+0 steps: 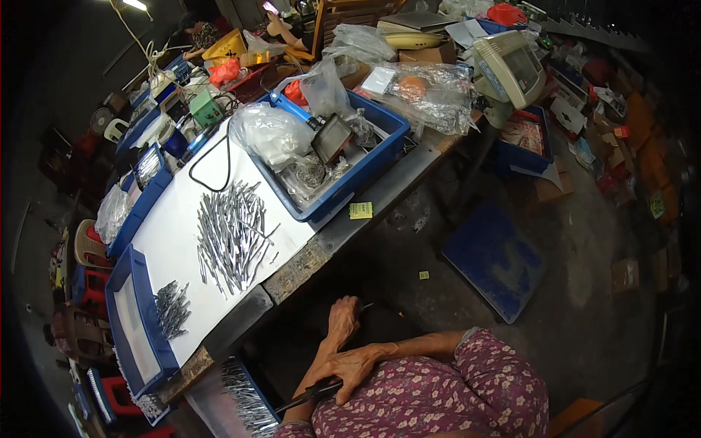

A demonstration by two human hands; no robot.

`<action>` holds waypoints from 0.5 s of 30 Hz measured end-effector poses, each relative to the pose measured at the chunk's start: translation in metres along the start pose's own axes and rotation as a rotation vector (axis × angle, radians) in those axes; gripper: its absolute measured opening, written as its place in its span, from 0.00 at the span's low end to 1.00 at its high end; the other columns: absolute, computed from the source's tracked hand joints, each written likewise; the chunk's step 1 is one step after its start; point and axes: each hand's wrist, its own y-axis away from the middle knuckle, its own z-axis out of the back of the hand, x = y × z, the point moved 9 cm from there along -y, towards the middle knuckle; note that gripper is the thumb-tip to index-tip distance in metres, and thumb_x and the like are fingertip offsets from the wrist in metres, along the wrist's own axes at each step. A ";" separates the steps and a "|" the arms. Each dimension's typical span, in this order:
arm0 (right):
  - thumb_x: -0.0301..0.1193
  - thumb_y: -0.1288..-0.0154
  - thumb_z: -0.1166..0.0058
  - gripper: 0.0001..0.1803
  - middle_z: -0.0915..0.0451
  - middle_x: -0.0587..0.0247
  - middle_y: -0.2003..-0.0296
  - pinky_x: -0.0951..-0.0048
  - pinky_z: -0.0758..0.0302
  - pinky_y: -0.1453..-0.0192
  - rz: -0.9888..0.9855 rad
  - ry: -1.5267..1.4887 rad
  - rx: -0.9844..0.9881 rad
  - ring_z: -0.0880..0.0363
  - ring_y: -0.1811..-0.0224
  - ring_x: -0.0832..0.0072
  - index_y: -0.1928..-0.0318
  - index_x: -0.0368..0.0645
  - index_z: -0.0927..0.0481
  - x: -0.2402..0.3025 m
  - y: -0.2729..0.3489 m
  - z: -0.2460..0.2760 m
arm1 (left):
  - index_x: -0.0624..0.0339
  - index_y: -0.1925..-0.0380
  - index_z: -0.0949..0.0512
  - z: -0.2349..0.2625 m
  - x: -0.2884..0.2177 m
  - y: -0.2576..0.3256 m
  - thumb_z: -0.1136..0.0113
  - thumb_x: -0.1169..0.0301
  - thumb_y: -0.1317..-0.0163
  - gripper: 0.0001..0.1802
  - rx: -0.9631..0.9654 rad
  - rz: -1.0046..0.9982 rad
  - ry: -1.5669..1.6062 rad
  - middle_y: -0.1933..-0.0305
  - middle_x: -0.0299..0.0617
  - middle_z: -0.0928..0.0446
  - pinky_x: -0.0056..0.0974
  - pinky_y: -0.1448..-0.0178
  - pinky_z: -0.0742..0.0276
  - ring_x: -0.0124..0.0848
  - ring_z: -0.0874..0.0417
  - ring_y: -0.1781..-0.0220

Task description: Trimming and processing small metal components using wire cutters at a manufacturing workbench.

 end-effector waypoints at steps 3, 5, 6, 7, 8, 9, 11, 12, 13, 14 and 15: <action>0.44 0.57 0.41 0.38 0.24 0.51 0.59 0.66 0.30 0.54 -0.012 -0.017 -0.047 0.26 0.58 0.62 0.47 0.34 0.31 -0.009 0.002 0.000 | 0.62 0.72 0.30 0.003 -0.007 0.003 0.48 0.75 0.51 0.05 0.001 -0.026 0.004 0.70 0.50 0.30 0.46 0.62 0.33 0.47 0.28 0.66; 0.44 0.57 0.41 0.37 0.24 0.51 0.60 0.66 0.30 0.54 -0.011 -0.014 -0.040 0.25 0.59 0.62 0.47 0.33 0.31 -0.011 0.002 0.000 | 0.62 0.71 0.30 0.011 -0.013 0.004 0.48 0.76 0.51 0.06 -0.052 -0.062 -0.007 0.69 0.50 0.30 0.46 0.61 0.33 0.47 0.29 0.66; 0.44 0.57 0.41 0.37 0.24 0.51 0.60 0.66 0.30 0.54 -0.007 -0.014 -0.043 0.25 0.59 0.62 0.47 0.33 0.31 -0.008 0.003 0.000 | 0.62 0.71 0.30 0.012 -0.014 0.005 0.48 0.76 0.51 0.06 -0.049 -0.064 -0.010 0.69 0.50 0.30 0.46 0.61 0.33 0.47 0.29 0.66; 0.44 0.57 0.42 0.38 0.24 0.50 0.61 0.66 0.30 0.55 0.013 0.003 -0.054 0.25 0.59 0.62 0.47 0.33 0.31 -0.003 0.005 0.001 | 0.61 0.71 0.30 0.014 -0.013 0.005 0.47 0.76 0.52 0.07 -0.061 -0.061 -0.019 0.69 0.50 0.30 0.46 0.61 0.34 0.47 0.29 0.66; 0.45 0.57 0.42 0.38 0.23 0.50 0.61 0.66 0.30 0.55 0.033 0.021 -0.065 0.25 0.59 0.61 0.47 0.33 0.32 0.002 0.006 0.003 | 0.61 0.70 0.30 0.016 -0.013 0.005 0.47 0.77 0.53 0.08 -0.074 -0.060 -0.028 0.69 0.50 0.30 0.46 0.61 0.34 0.47 0.29 0.65; 0.45 0.57 0.42 0.38 0.23 0.50 0.61 0.66 0.30 0.55 0.035 0.021 -0.069 0.25 0.59 0.61 0.47 0.33 0.32 0.001 0.006 0.002 | 0.61 0.70 0.30 0.016 -0.010 0.005 0.47 0.77 0.53 0.08 -0.072 -0.062 -0.030 0.69 0.50 0.30 0.46 0.61 0.34 0.47 0.29 0.65; 0.49 0.62 0.43 0.40 0.23 0.51 0.61 0.62 0.30 0.55 -0.030 0.025 -0.066 0.25 0.59 0.60 0.48 0.38 0.29 -0.006 0.005 0.001 | 0.61 0.68 0.30 0.013 0.011 0.007 0.45 0.77 0.57 0.12 -0.080 0.012 -0.068 0.66 0.50 0.30 0.47 0.59 0.34 0.48 0.29 0.63; 0.49 0.62 0.43 0.40 0.23 0.51 0.61 0.62 0.30 0.55 -0.027 0.025 -0.068 0.25 0.59 0.60 0.48 0.38 0.29 -0.006 0.006 0.002 | 0.61 0.68 0.30 0.012 0.019 0.008 0.45 0.77 0.57 0.12 -0.079 0.011 -0.070 0.66 0.50 0.30 0.47 0.59 0.34 0.48 0.29 0.63; 0.49 0.61 0.43 0.38 0.23 0.52 0.63 0.62 0.30 0.58 -0.025 0.025 -0.047 0.25 0.61 0.60 0.50 0.37 0.28 0.000 0.007 0.003 | 0.60 0.67 0.30 0.015 0.035 0.010 0.45 0.77 0.59 0.14 -0.138 0.070 -0.082 0.65 0.51 0.30 0.48 0.59 0.34 0.49 0.29 0.62; 0.48 0.61 0.42 0.36 0.22 0.52 0.66 0.62 0.30 0.60 -0.023 0.024 -0.034 0.25 0.63 0.61 0.53 0.35 0.27 0.002 0.010 0.003 | 0.60 0.66 0.30 0.019 0.048 0.011 0.45 0.76 0.60 0.16 -0.193 0.124 -0.094 0.64 0.51 0.30 0.49 0.58 0.34 0.50 0.29 0.61; 0.48 0.61 0.42 0.36 0.22 0.52 0.66 0.62 0.30 0.60 -0.023 0.024 -0.042 0.25 0.63 0.61 0.53 0.35 0.27 -0.001 0.011 0.004 | 0.60 0.64 0.29 0.014 0.072 0.012 0.44 0.76 0.61 0.18 -0.116 0.307 -0.033 0.62 0.53 0.29 0.51 0.57 0.34 0.52 0.29 0.58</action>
